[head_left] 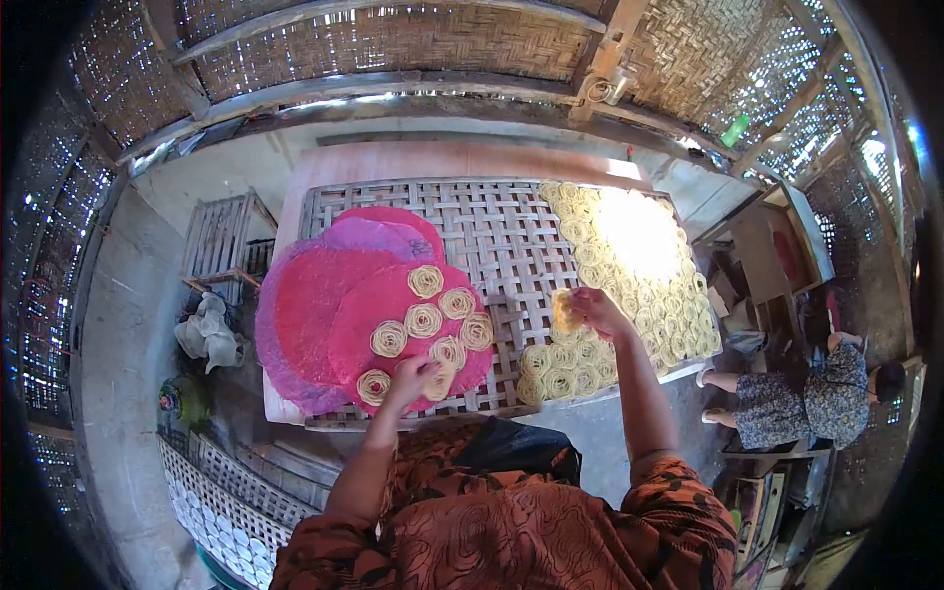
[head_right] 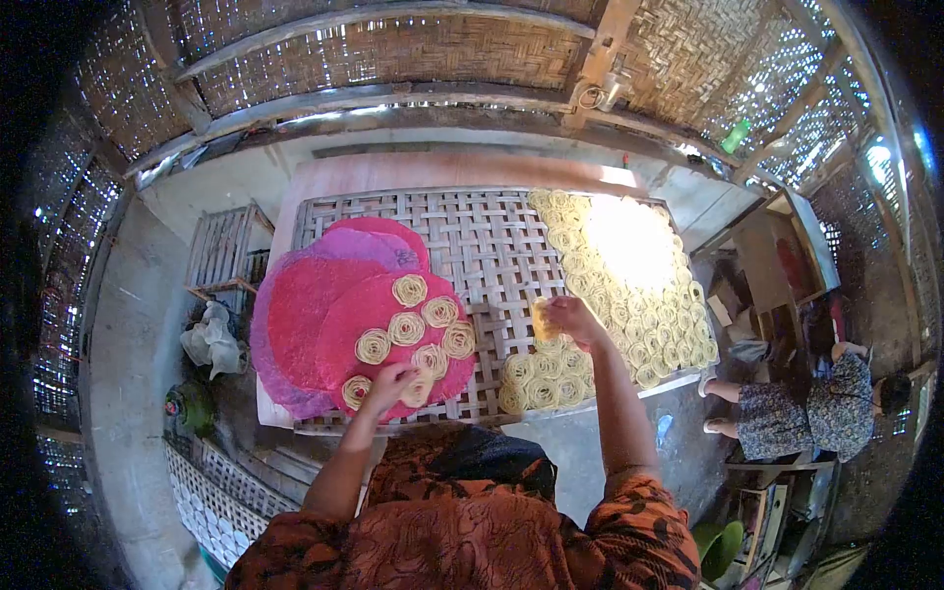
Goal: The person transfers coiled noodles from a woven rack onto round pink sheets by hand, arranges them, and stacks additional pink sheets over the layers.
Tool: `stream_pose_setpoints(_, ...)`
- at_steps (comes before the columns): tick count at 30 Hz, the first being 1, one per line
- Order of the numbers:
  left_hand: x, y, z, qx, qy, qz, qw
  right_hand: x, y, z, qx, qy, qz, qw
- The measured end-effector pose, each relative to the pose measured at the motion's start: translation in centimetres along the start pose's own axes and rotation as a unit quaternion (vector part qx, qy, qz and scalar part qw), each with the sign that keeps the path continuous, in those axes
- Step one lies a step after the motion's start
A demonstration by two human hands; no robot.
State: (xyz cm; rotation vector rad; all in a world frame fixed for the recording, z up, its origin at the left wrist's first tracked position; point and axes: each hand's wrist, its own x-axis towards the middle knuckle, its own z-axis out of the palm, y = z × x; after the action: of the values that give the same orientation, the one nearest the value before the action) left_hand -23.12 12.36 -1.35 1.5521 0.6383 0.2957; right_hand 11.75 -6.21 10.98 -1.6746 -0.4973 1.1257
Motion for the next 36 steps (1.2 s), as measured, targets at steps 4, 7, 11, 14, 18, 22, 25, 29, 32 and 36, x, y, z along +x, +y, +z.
stream_pose_setpoints(4, -3.1, 0.6, -3.0, 0.008, 0.053, -0.029, 0.998, 3.0, 5.6, -0.6, -0.287, 0.060, -0.038, 0.955)
stream_pose_setpoints(7, -3.6, 0.8, -3.5, -0.004, 0.068, -0.095, 0.993, 3.4, 7.7, 0.9, -0.080, 0.031, -0.077, 0.993)
stream_pose_setpoints(11, -3.6, 0.8, -2.8, -0.036, 0.092, -0.069, 0.993, 4.3, 9.5, 1.6, -0.089, 0.032, 0.013, 0.995)
stream_pose_setpoints(14, -2.7, 1.7, -1.5, -0.088, 0.075, -0.078, 0.990, 4.7, 10.5, 2.1, -0.473, 0.110, -0.072, 0.871)
stream_pose_setpoints(18, -1.1, 3.9, 1.9, -0.121, 0.046, -0.082, 0.988, 1.1, 8.3, 6.0, -0.613, 0.225, -0.193, 0.733)
stream_pose_setpoints(22, 0.0, 5.0, 6.6, -0.239, 0.000, -0.126, 0.963, -1.7, 7.8, 11.7, 0.013, -0.153, -0.003, 0.988)
stream_pose_setpoints(25, -0.4, 6.3, 6.3, -0.262, 0.005, -0.078, 0.962, -1.3, 6.5, 10.1, -0.018, -0.100, -0.008, 0.995)
stream_pose_setpoints(29, -2.9, 1.9, -2.4, 0.227, 0.197, 0.037, 0.953, 2.5, 6.1, 1.3, -0.430, 0.126, -0.231, 0.864)
stream_pose_setpoints(32, -6.6, -2.9, -8.2, 0.402, 0.302, 0.066, 0.862, 3.6, 5.3, -2.3, -0.319, 0.239, -0.096, 0.912)
stream_pose_setpoints(36, -8.1, -5.6, -10.0, 0.243, 0.350, -0.071, 0.902, 8.6, 12.0, -6.9, -0.248, 0.217, -0.080, 0.941)
